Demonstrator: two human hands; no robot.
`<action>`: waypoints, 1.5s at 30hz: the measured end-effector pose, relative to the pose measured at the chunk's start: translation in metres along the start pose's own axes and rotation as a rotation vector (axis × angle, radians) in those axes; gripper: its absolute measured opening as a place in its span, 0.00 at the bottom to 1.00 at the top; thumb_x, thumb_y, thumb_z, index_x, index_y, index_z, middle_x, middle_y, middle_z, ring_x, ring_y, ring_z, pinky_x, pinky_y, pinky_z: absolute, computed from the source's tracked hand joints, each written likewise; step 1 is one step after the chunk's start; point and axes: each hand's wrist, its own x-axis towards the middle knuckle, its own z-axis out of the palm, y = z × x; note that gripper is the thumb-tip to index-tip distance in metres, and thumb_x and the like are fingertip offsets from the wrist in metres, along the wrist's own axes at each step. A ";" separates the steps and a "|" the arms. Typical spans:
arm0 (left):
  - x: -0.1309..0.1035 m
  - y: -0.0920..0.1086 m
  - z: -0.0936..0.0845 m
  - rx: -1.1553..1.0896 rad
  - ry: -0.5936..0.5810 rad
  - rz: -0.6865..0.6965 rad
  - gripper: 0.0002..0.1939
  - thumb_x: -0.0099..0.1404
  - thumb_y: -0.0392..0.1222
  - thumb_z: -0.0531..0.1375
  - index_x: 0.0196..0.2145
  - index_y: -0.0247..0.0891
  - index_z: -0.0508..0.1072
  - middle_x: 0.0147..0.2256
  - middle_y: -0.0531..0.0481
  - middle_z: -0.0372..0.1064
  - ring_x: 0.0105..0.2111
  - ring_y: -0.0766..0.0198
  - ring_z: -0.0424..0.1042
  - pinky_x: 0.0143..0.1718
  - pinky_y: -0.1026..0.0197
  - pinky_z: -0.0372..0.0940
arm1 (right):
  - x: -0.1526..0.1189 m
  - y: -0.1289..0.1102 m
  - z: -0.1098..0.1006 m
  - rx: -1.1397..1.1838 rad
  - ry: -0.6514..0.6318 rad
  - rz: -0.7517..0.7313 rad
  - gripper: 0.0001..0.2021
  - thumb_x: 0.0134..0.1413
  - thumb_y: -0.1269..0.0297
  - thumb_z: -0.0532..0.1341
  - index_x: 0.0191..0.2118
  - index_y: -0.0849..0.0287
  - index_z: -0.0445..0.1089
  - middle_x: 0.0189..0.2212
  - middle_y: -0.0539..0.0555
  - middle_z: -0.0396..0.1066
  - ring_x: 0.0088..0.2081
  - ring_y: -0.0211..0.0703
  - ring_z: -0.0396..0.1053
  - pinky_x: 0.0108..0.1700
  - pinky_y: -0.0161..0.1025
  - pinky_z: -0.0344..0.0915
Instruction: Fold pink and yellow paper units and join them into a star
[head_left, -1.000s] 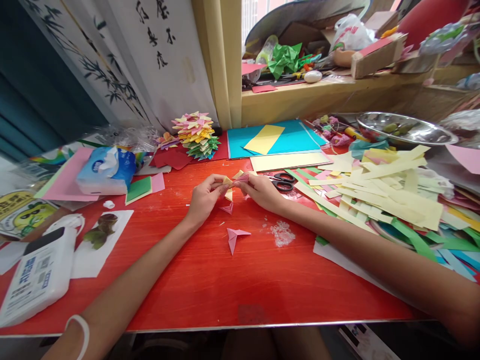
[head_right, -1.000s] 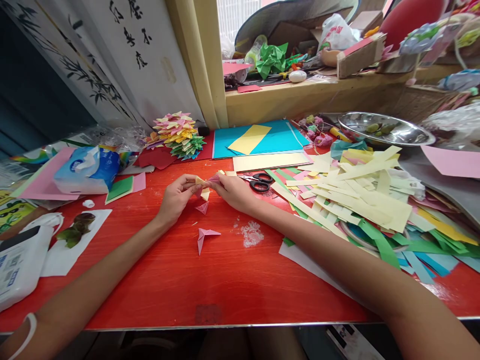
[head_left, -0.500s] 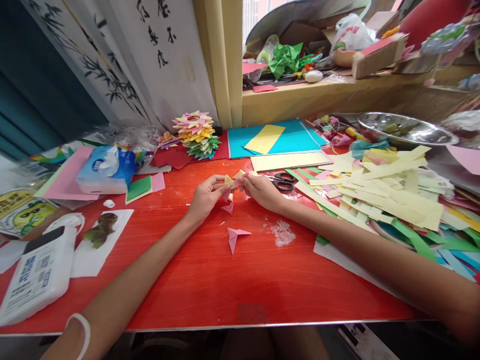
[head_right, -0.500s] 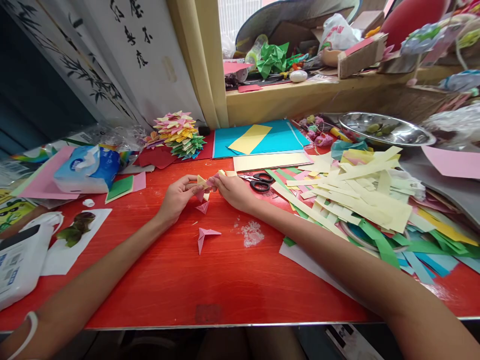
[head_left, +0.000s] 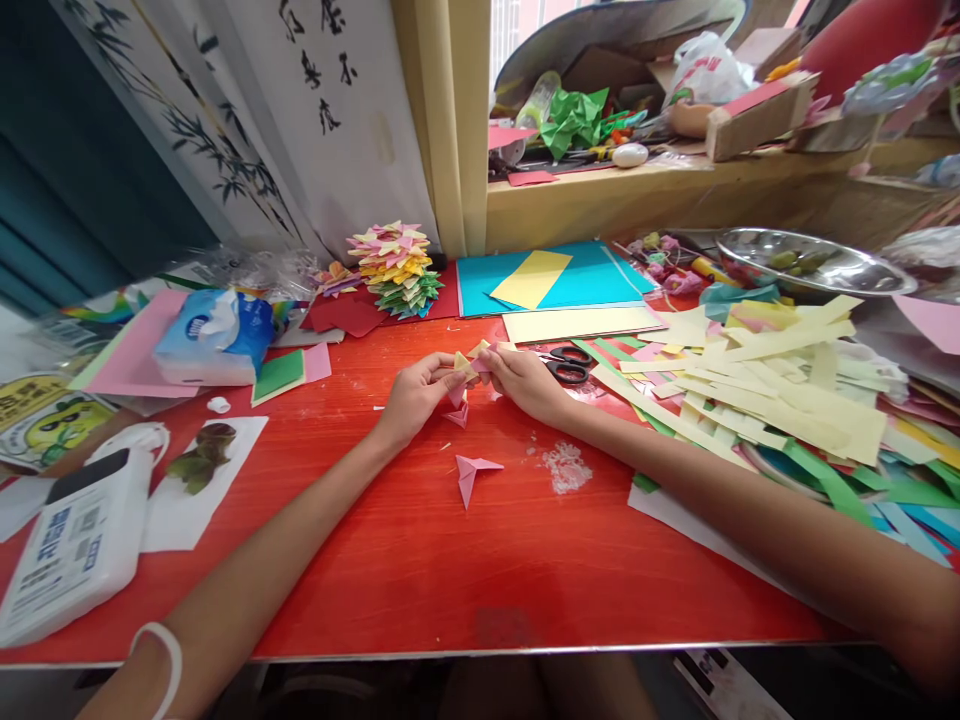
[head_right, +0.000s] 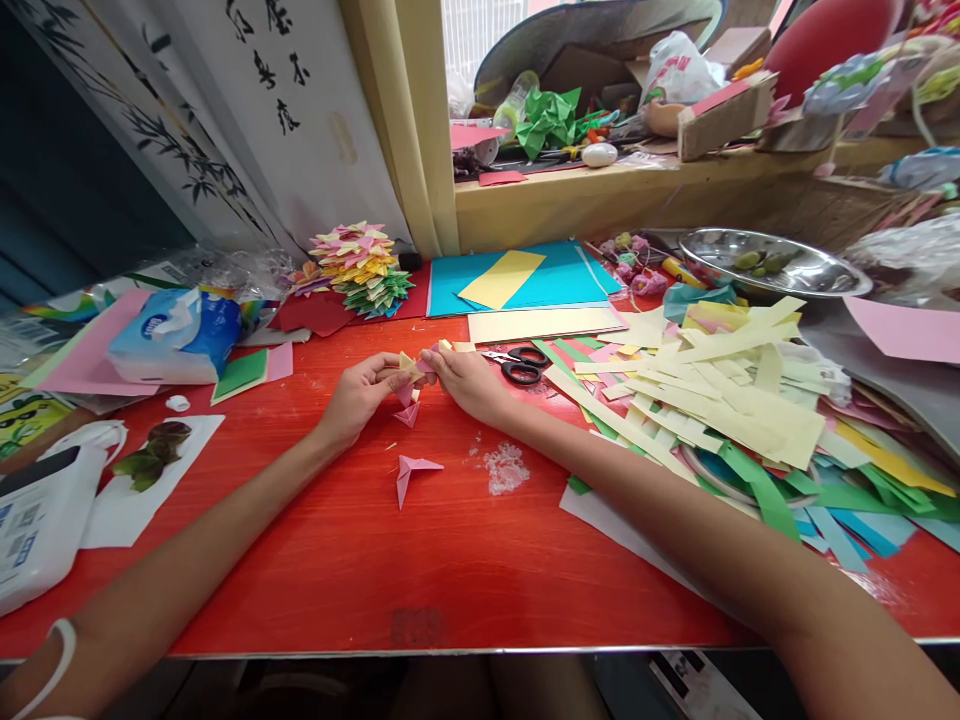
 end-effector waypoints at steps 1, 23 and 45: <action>0.000 0.000 0.000 0.001 0.008 0.002 0.15 0.54 0.47 0.60 0.35 0.35 0.69 0.32 0.47 0.73 0.33 0.62 0.72 0.39 0.59 0.65 | 0.000 -0.001 0.000 -0.003 -0.001 -0.001 0.25 0.59 0.48 0.39 0.22 0.61 0.59 0.18 0.48 0.57 0.22 0.33 0.56 0.28 0.33 0.52; 0.000 -0.004 -0.002 0.040 0.035 0.026 0.15 0.55 0.48 0.59 0.36 0.35 0.71 0.34 0.47 0.72 0.34 0.63 0.71 0.35 0.63 0.64 | 0.000 0.002 -0.002 -0.053 -0.088 0.052 0.22 0.58 0.53 0.46 0.18 0.60 0.56 0.15 0.47 0.54 0.20 0.32 0.53 0.25 0.33 0.48; 0.007 -0.002 -0.012 -0.183 0.392 0.061 0.08 0.52 0.42 0.62 0.25 0.35 0.68 0.24 0.53 0.67 0.25 0.71 0.66 0.28 0.69 0.59 | 0.002 0.022 0.000 -0.347 0.227 0.257 0.15 0.50 0.63 0.55 0.45 0.56 0.63 0.44 0.57 0.58 0.34 0.42 0.64 0.34 0.39 0.59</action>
